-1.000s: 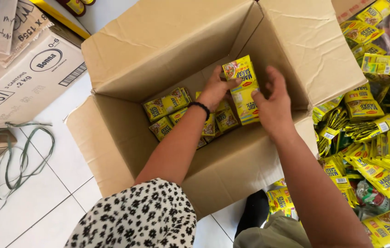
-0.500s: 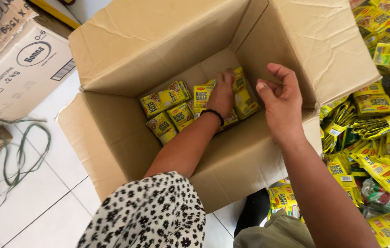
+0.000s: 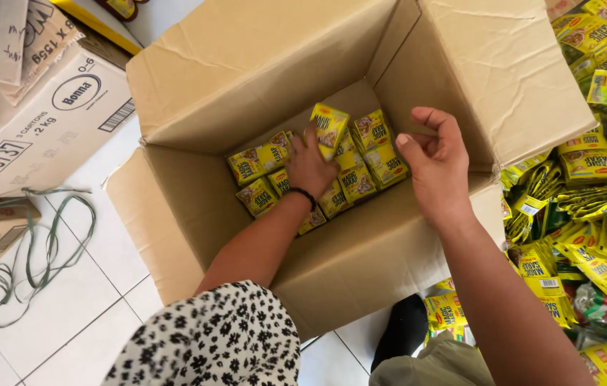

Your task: The person picks up seasoning packets from a large pile on the floor and places them into cardboard boxes.

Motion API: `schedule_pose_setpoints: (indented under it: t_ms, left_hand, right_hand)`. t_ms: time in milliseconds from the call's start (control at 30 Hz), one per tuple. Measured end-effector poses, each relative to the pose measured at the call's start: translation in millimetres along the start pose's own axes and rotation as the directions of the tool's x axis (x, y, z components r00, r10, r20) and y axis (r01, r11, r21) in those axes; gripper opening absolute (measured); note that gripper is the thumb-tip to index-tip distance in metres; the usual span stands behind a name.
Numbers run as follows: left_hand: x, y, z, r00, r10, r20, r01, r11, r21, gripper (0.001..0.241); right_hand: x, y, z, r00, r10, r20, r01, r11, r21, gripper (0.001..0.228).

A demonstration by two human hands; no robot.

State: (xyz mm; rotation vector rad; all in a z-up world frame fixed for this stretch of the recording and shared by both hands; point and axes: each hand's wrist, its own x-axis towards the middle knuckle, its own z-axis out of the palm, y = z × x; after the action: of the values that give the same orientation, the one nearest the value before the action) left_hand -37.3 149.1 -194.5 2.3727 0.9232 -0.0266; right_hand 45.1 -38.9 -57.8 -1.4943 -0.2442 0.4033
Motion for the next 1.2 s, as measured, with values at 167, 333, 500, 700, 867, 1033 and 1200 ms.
schedule_pose_setpoints:
  t_ms: [167,333,500,700,867,1033,1200]
  left_hand:
    - [77.8,-35.8,28.3,0.929,0.370,-0.028,-0.359,0.915,0.183,0.091]
    - [103.8,-65.3,67.6,0.848,0.526,-0.057,-0.512,0.843,0.166,0.090]
    - [53.6,-2.5,-22.0,0.945,0.322,0.058,-0.325,0.906,0.273,0.070]
    - [67.8,-56.5,43.9,0.971,0.233,-0.054,-0.234,0.972,-0.008,0.049]
    - [105.8,-111.3,80.5,0.986,0.119,0.120,-0.132,0.986,0.102,0.034]
    - [98.7,-98.6,46.9,0.892,0.347,0.290,-0.443,0.796,0.412,0.042]
    - [53.8,5.8,-5.3,0.967,0.224,-0.121,-0.248,0.936,-0.251,0.028]
  right_hand:
    - [-2.8,3.8,0.0,1.000,0.016,0.002,-0.016,1.000,-0.015,0.039]
    - [1.3,6.3,-0.1,0.999,0.043,-0.016,-0.044,0.995,-0.095,0.036]
    - [0.7,8.3,1.2,0.998,-0.012,0.057,0.012,1.000,0.016,0.031]
    - [-2.1,4.4,3.3,0.997,-0.062,0.054,0.062,0.998,0.006,0.027]
    - [-4.0,-5.7,8.5,0.988,-0.156,0.018,0.157,0.977,-0.147,0.021]
    - [-2.5,-1.9,12.8,0.959,-0.282,-0.012,0.273,0.937,-0.218,0.017]
    - [-0.8,1.4,15.5,0.966,-0.257,-0.014,0.241,0.925,-0.292,0.012]
